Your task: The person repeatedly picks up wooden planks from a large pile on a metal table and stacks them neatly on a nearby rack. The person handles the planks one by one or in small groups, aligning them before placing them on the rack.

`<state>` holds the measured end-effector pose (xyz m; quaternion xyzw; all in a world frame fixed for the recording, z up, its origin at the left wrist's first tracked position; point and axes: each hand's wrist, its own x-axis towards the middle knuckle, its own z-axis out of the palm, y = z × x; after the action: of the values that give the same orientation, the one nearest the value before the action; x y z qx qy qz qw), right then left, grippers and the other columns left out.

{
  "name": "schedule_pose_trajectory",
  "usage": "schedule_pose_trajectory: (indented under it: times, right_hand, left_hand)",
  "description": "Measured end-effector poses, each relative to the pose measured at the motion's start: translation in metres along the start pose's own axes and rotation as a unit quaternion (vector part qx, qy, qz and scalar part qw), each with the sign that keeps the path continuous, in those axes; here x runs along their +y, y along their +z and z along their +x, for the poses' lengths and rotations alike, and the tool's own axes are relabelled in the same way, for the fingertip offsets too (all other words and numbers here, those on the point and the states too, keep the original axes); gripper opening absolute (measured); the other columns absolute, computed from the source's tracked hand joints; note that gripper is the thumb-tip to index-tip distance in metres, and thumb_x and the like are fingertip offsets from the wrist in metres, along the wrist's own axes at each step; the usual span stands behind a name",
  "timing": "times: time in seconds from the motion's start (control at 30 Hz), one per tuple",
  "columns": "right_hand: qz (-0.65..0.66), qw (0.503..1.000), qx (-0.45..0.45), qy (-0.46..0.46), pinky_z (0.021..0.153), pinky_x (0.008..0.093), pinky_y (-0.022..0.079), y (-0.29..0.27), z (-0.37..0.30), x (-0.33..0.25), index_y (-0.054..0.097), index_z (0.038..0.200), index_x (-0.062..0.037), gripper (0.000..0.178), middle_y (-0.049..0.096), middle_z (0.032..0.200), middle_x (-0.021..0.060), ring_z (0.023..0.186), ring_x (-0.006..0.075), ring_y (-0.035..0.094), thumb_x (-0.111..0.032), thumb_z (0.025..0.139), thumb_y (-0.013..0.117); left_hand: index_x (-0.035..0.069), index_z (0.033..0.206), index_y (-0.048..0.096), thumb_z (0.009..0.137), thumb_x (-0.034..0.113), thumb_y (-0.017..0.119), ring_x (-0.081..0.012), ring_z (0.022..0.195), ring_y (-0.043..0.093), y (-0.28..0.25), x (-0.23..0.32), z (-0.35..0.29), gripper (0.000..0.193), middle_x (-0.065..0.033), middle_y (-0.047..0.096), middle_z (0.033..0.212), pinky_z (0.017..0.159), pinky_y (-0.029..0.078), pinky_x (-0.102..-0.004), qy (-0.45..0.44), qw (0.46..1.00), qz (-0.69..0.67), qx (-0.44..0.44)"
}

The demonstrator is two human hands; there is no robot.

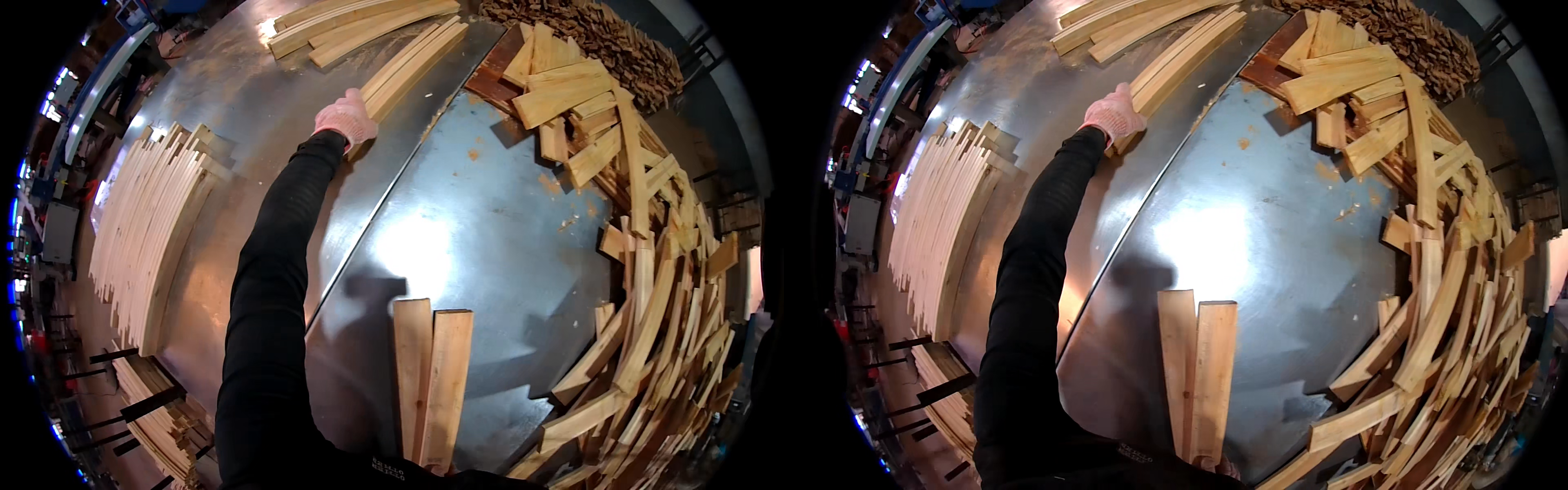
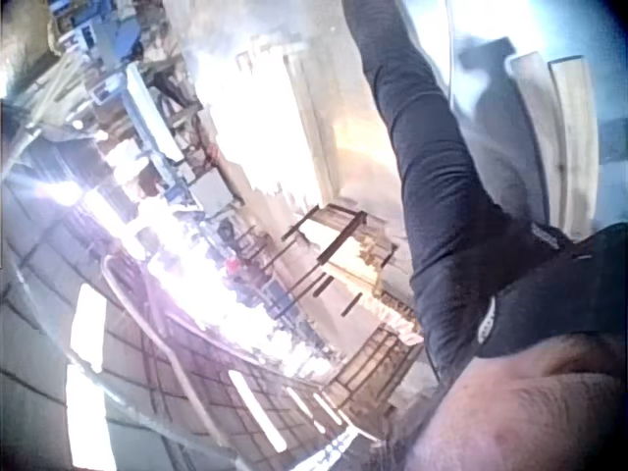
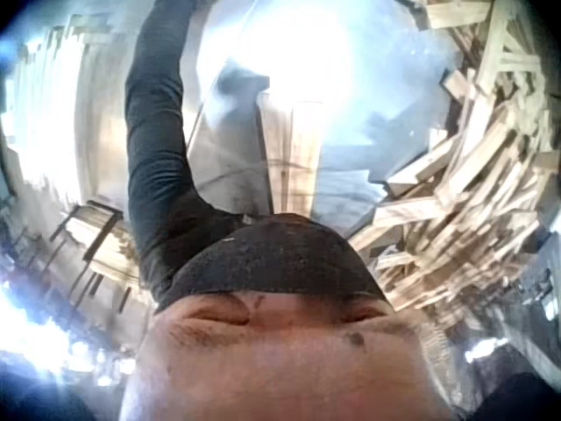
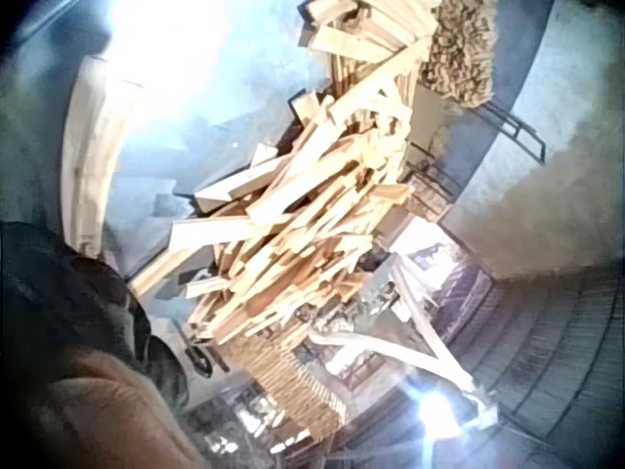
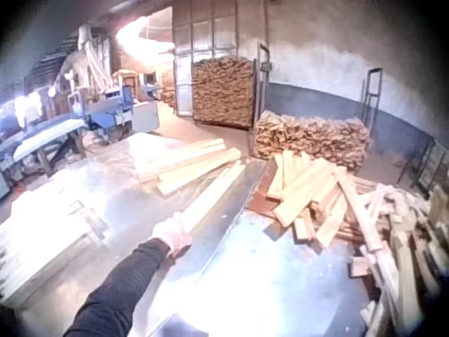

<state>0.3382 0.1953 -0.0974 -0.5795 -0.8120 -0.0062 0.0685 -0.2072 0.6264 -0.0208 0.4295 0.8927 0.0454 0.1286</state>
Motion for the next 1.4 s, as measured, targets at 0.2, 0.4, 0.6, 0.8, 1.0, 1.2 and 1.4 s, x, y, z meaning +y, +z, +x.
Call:
schedule_pose_trajectory:
  times: [0.2,0.4,0.6,0.8,1.0,1.2,1.4]
  right_hand:
    - [-0.001,1.0,0.007,0.02,0.09,0.0447,0.053,0.011,0.009,0.003,0.06,0.13,-0.0154,0.056,0.066,0.121,0.0143,0.103,0.0326,0.065,-0.052,0.089,0.063]
    - [-0.009,0.999,0.012,0.038,0.092,0.0456,0.053,0.007,0.015,-0.001,0.059,0.135,-0.0129,0.064,0.066,0.124,0.0157,0.107,0.0339,0.066,-0.056,0.088,0.064]
    - [0.039,0.997,-0.047,0.054,0.094,0.0464,0.053,-0.044,0.006,-0.011,0.057,0.139,-0.0104,0.072,0.066,0.126,0.0171,0.111,0.0351,0.066,-0.059,0.087,0.065]
    - [0.49,0.826,-0.256,0.108,0.111,0.0402,0.044,-0.057,0.004,0.013,0.03,0.156,0.0045,0.094,0.05,0.149,0.023,0.136,0.0331,0.051,-0.005,0.076,0.078]
    - [0.884,0.285,-0.268,0.257,0.095,0.0308,0.053,-0.093,0.006,0.026,0.048,0.144,0.0038,0.065,0.061,0.126,0.0126,0.106,0.0176,0.064,0.0,0.082,0.064]
    - [0.656,0.659,-0.239,0.28,0.098,0.0272,0.051,-0.116,-0.028,0.07,0.041,0.155,-0.0018,0.073,0.065,0.123,0.0062,0.108,0.0154,0.064,-0.009,0.088,0.07]
    - [0.491,0.822,-0.285,-0.039,0.107,0.042,0.046,-0.097,-0.07,0.026,0.052,0.144,-0.005,0.056,0.057,0.139,0.0226,0.127,0.0386,0.057,-0.032,0.096,0.062]
  left_hand:
    - [0.005,0.132,0.044,0.084,0.034,0.07,-0.0434,0.114,0.067,0.009,0.011,0.008,0.061,-0.0227,0.067,0.124,0.092,0.053,-0.0567,-0.003,0.998,-0.009,0.054]
    - [0.011,0.137,0.052,0.09,0.045,0.065,-0.0393,0.123,0.059,0.026,0.05,0.089,0.06,-0.0166,0.058,0.131,0.094,0.046,-0.0665,-0.054,0.971,0.062,0.225]
    - [0.008,0.128,0.062,0.088,0.03,0.069,-0.0349,0.112,0.064,0.056,0.023,-0.079,0.046,-0.0171,0.063,0.123,0.093,0.051,-0.0465,0.257,0.9,-0.113,0.333]
    - [-0.005,0.144,0.05,0.084,0.0,0.075,-0.0325,0.123,0.063,0.098,-0.024,-0.51,0.065,-0.0207,0.063,0.132,0.105,0.052,-0.0434,0.12,0.845,-0.518,0.065]
    - [-0.004,0.157,0.026,0.068,0.064,0.083,-0.0479,0.151,0.021,0.172,-0.007,-0.666,0.126,-0.0302,0.033,0.155,0.122,0.016,-0.0636,0.094,0.984,-0.15,0.008]
    - [0.0,0.156,0.035,0.092,0.021,0.064,-0.0314,0.118,0.06,0.18,0.026,-0.667,0.073,-0.0217,0.059,0.128,0.101,0.049,-0.0413,0.138,0.969,-0.008,0.204]
    - [0.005,0.154,0.032,0.091,0.047,0.062,-0.0431,0.126,0.057,0.159,-0.013,-0.66,0.081,-0.0238,0.055,0.143,0.102,0.045,-0.0448,0.015,0.896,-0.398,-0.195]
